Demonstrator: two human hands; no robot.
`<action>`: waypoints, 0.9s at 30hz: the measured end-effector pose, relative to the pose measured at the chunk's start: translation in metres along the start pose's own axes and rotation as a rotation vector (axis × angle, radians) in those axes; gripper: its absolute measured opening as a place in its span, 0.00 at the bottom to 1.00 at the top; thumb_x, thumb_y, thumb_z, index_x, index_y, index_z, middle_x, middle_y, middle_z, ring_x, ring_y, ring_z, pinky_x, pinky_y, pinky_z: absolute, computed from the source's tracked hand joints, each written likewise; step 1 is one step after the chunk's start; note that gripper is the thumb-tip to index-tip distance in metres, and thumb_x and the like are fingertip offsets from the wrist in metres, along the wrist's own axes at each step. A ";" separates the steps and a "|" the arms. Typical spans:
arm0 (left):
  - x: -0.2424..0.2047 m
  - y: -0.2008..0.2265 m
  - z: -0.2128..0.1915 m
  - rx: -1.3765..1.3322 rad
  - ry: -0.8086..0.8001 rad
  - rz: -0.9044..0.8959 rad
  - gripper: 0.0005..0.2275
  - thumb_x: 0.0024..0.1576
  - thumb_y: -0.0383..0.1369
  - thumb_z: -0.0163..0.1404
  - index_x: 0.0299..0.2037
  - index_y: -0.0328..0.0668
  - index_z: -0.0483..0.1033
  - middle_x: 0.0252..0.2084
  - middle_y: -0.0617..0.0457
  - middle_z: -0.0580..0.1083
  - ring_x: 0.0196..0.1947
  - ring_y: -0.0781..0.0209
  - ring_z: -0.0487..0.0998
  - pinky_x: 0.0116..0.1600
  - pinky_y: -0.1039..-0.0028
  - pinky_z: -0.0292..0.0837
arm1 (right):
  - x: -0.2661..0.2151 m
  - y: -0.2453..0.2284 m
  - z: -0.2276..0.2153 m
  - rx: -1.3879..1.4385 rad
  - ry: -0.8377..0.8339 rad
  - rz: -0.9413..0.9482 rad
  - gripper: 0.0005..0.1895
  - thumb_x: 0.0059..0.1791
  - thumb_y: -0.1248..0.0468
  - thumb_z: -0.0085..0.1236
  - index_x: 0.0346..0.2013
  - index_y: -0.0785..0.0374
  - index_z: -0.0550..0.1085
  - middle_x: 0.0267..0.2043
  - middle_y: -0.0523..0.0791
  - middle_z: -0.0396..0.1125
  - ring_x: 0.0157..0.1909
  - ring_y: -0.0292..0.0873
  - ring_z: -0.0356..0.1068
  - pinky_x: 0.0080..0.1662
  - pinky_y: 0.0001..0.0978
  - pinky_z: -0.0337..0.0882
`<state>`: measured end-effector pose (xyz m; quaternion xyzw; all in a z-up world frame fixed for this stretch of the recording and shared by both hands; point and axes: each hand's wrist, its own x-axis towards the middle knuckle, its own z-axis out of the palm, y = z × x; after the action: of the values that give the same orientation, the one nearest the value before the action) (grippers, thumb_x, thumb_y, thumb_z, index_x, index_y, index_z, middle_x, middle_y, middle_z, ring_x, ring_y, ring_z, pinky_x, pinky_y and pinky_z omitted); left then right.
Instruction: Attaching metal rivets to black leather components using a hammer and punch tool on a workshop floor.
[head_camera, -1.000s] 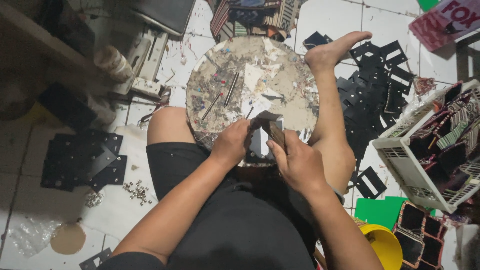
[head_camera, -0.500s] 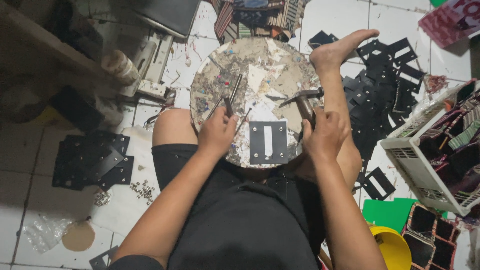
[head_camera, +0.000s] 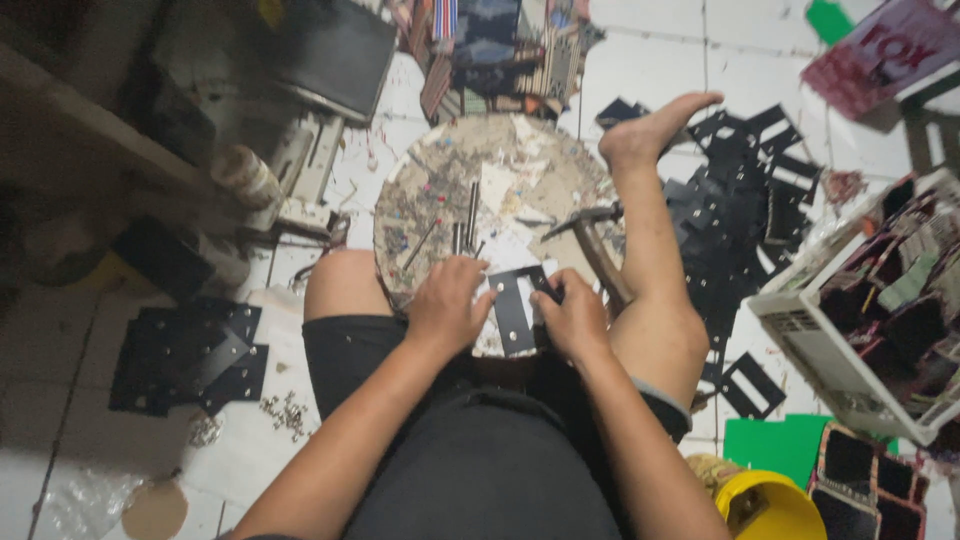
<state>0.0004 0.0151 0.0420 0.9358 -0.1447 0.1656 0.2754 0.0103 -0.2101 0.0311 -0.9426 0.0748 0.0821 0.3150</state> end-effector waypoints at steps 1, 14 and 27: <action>0.000 0.007 -0.007 0.004 0.019 0.012 0.20 0.49 0.37 0.63 0.52 0.47 0.75 0.41 0.51 0.72 0.41 0.44 0.78 0.42 0.57 0.78 | -0.005 0.000 -0.004 0.002 0.017 -0.015 0.16 0.44 0.51 0.69 0.39 0.51 0.74 0.38 0.46 0.74 0.48 0.56 0.76 0.47 0.50 0.73; 0.024 0.076 -0.072 -0.683 -0.075 -0.360 0.09 0.56 0.41 0.58 0.37 0.46 0.83 0.36 0.59 0.80 0.36 0.67 0.79 0.38 0.75 0.71 | -0.072 -0.047 -0.101 0.492 0.386 -0.266 0.18 0.49 0.63 0.62 0.53 0.64 0.78 0.47 0.45 0.78 0.48 0.37 0.76 0.51 0.29 0.75; 0.012 0.131 -0.115 -0.667 0.247 -0.072 0.05 0.56 0.30 0.59 0.41 0.40 0.84 0.38 0.50 0.83 0.37 0.62 0.85 0.44 0.75 0.79 | -0.117 -0.109 -0.112 0.544 0.397 -0.458 0.06 0.50 0.67 0.63 0.39 0.68 0.80 0.39 0.47 0.76 0.43 0.39 0.75 0.49 0.30 0.75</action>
<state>-0.0630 -0.0280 0.1995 0.7718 -0.1232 0.2114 0.5869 -0.0704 -0.1814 0.2062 -0.8147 -0.0589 -0.1964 0.5425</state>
